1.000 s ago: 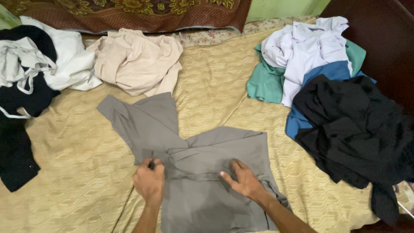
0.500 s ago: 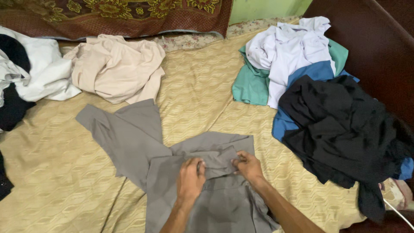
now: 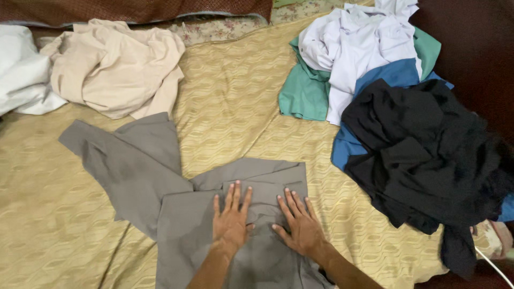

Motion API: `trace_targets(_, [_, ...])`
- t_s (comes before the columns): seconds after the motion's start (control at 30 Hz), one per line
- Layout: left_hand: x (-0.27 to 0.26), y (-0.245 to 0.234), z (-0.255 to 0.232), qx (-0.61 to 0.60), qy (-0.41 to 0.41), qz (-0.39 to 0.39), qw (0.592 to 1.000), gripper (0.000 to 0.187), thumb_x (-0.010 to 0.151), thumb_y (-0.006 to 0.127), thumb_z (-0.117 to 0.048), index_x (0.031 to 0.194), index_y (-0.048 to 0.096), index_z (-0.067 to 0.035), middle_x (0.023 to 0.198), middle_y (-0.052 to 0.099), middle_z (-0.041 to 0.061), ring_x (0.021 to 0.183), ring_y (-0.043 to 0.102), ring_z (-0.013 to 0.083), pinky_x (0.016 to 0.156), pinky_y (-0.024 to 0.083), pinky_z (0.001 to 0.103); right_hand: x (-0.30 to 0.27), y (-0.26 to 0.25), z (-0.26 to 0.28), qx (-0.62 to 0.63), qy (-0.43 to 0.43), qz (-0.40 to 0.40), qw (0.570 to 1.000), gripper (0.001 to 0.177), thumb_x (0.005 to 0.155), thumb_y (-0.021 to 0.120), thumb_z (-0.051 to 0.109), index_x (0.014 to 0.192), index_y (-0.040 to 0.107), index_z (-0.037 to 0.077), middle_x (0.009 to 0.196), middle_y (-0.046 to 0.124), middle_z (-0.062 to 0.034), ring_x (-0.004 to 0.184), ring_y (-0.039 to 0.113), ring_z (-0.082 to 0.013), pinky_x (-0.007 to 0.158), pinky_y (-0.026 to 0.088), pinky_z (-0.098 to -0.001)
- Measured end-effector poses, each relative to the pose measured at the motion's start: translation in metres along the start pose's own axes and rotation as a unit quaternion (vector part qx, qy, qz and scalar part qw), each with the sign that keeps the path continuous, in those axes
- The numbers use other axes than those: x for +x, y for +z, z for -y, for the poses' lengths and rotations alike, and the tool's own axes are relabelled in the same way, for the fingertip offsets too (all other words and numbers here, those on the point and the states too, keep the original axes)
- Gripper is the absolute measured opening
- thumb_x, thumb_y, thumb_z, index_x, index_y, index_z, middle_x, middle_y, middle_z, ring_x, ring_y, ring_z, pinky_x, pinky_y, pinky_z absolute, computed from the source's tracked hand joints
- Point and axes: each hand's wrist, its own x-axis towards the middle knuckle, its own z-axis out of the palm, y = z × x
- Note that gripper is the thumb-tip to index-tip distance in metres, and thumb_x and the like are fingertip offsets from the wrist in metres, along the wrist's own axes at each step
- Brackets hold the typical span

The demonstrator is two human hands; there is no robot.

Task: The person folds a shirt and a pair of shorts by hand on a bed, smoothing the fabric and aligning the edges.

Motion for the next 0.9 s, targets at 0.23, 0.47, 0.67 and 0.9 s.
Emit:
trace_targets(0.23, [-0.015, -0.012, 0.025, 0.097, -0.064, 0.086, 0.989, 0.128, 0.079, 0.055, -0.088, 0.167, -0.001, -0.015, 0.173, -0.013, 0.015, 0.158, -0.013, 0.0284, 0.121, -0.007, 0.061, 0.004, 0.001, -0.03, -0.002, 0.091, 0.009, 0.996, 0.085, 0.096, 0.045, 0.065, 0.16, 0.017, 0.016, 0.168, 0.005, -0.0114, 0.153, 0.006, -0.0355, 0.121, 0.01, -0.0539])
trace_targets(0.47, [-0.013, 0.048, 0.048, 0.088, 0.115, -0.176, 0.974, 0.085, 0.092, 0.049, -0.057, 0.159, 0.019, -0.016, 0.172, 0.003, 0.012, 0.155, 0.002, 0.027, 0.12, 0.001, 0.062, -0.008, 0.012, -0.031, -0.137, -0.087, -0.161, 0.973, 0.071, 0.098, 0.033, 0.062, 0.156, 0.024, 0.022, 0.165, 0.014, -0.0077, 0.15, 0.013, -0.0265, 0.116, 0.011, -0.0544])
trace_targets(0.67, [-0.051, 0.029, 0.08, 0.068, 0.157, -0.086, 0.982, 0.071, 0.096, 0.05, -0.042, 0.158, 0.028, -0.014, 0.171, 0.003, 0.018, 0.155, 0.0, 0.0299, 0.118, 0.0, 0.065, 0.004, -0.004, -0.001, -0.113, 0.075, 0.091, 0.987, 0.074, 0.1, 0.033, 0.06, 0.162, 0.024, 0.02, 0.172, 0.012, -0.0083, 0.153, 0.009, -0.0266, 0.122, 0.007, -0.0527])
trace_targets(0.9, [-0.03, 0.031, 0.183, -0.12, -0.024, -0.363, 0.924, 0.04, 0.094, 0.062, -0.028, 0.124, 0.063, -0.001, 0.147, 0.049, 0.021, 0.139, 0.043, 0.0394, 0.118, 0.035, 0.047, 0.043, -0.025, 0.077, 0.041, 0.055, -0.115, 0.991, 0.064, 0.096, 0.054, 0.047, 0.139, 0.05, 0.0, 0.151, 0.045, -0.0208, 0.139, 0.04, -0.0394, 0.115, 0.031, -0.0494])
